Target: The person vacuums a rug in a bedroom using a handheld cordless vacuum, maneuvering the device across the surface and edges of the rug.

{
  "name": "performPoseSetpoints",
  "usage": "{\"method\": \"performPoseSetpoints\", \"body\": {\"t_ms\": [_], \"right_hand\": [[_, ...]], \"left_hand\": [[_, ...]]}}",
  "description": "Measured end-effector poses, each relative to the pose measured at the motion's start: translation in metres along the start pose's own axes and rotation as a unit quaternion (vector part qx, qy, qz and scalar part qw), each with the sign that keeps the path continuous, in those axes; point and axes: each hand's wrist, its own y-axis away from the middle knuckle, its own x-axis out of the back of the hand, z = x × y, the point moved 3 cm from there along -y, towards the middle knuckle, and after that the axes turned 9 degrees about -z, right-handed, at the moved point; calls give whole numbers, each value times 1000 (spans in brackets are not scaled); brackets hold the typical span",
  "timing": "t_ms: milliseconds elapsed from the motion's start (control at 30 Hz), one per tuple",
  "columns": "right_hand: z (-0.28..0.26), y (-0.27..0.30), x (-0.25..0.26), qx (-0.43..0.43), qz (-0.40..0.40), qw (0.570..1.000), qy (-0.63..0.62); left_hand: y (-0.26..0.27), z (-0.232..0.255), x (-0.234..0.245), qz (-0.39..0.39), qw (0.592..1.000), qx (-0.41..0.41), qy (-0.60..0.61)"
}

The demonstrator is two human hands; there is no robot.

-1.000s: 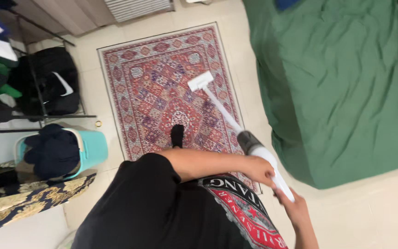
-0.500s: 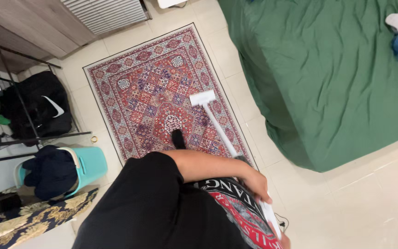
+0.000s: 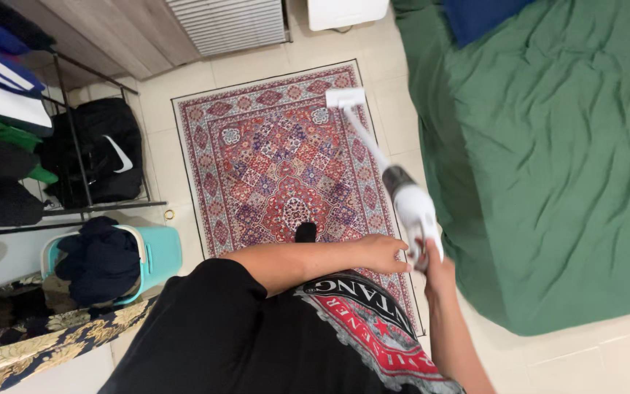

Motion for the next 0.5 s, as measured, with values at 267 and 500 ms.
{"method": "performPoseSetpoints", "body": {"t_ms": [267,500], "right_hand": [[-100,-78,-95,-31,-56,998,17],[-76,-83,-61,-25,-95,995,17]], "left_hand": [[-4,-27,23,21,998,35,41],[-32,-10,2,37,995,75,60]]}}
